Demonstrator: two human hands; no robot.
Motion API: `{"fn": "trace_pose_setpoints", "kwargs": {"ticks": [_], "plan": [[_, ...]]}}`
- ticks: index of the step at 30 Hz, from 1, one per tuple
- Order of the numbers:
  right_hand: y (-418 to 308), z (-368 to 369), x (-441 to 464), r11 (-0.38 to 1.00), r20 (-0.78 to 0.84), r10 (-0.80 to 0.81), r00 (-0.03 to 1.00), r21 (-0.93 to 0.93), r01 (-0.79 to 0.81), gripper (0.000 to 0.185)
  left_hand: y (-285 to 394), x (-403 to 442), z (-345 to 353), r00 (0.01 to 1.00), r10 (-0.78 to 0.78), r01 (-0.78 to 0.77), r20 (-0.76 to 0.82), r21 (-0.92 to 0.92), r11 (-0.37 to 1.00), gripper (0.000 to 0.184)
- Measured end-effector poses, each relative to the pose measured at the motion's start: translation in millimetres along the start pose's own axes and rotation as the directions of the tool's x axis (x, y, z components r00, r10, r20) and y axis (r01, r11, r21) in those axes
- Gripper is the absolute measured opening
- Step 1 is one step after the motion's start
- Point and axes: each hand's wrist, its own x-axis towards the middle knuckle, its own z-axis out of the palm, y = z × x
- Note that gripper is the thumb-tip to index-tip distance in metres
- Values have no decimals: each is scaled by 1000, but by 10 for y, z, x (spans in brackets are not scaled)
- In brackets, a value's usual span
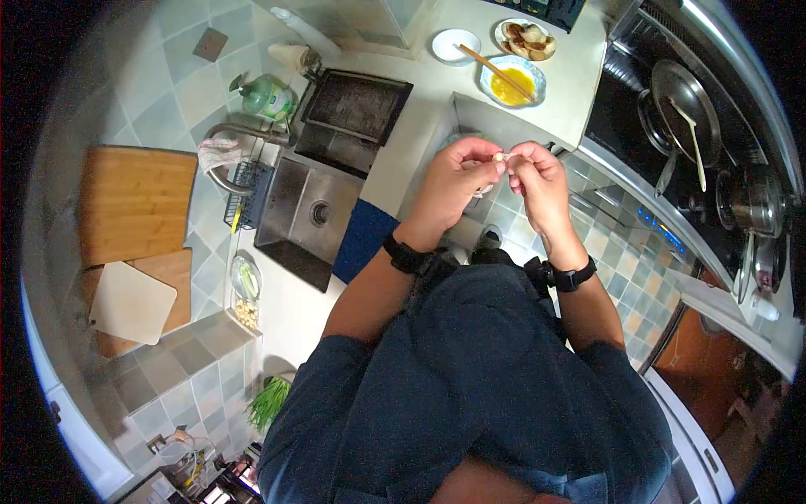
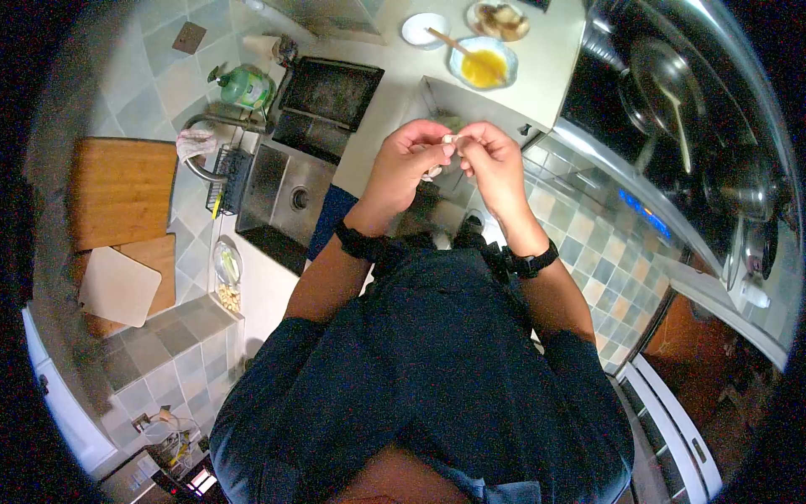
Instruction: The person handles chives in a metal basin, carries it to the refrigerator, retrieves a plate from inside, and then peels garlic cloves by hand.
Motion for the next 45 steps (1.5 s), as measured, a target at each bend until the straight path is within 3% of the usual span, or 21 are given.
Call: {"fn": "trace_pose_setpoints", "kwargs": {"ticks": [1,3,7,9,13,17,20,22,24,26,28,33,38,42,44,45], "plan": [[-21,0,0,1000,-2,-7,1000,0,7,7,39,1,24,1000,4,-4,6,3,1000,27],[-90,13,-6,987,-63,39,997,161,-29,10,151,3,87,997,68,-60,-35,194,979,25],[-188,57,14,987,-38,52,998,152,-46,13,267,-5,112,984,170,-143,-53,331,933,22],[-230,158,2,999,-54,-7,999,-52,4,15,311,-34,105,930,363,-282,-59,521,806,20],[-257,336,21,979,-48,-75,996,-194,64,13,484,-123,10,925,380,-278,-20,648,709,19],[-210,534,-6,946,-31,-113,993,-309,98,13,577,-197,-167,913,408,-297,-23,649,701,18],[-179,728,-51,877,10,-220,975,-435,202,15,560,-226,-338,900,433,-341,-43,548,764,15],[-152,815,-54,818,41,-269,962,-518,250,17,573,-255,-441,964,254,-227,-80,257,940,11],[-144,911,-78,802,43,-281,959,-539,259,16,574,-291,-509,967,241,-223,-87,172,960,13],[-140,1020,-95,786,47,-291,956,-558,267,16,556,-319,-611,983,144,-148,-112,-30,989,15],[-135,1132,-116,880,-4,-259,966,-412,235,14,554,-347,-683,982,155,-161,-110,-57,985,15],[-101,1283,-155,858,-4,-270,963,-455,239,11,531,-439,-837,979,181,-190,-94,-97,977,14],[-100,1383,-164,825,-16,-267,964,-520,220,6,528,-515,-924,966,255,-254,-51,9,967,16],[-106,1413,-147,799,-7,-267,964,-561,217,6,535,-540,-982,974,224,-224,-47,0,975,17],[-84,1399,-119,793,12,-252,968,-571,214,3,538,-535,-1033,988,153,-151,5,-106,983,16],[-38,1366,-90,837,18,-240,971,-502,216,5,545,-533,-1049,988,151,-150,5,-107,983,16]]}}
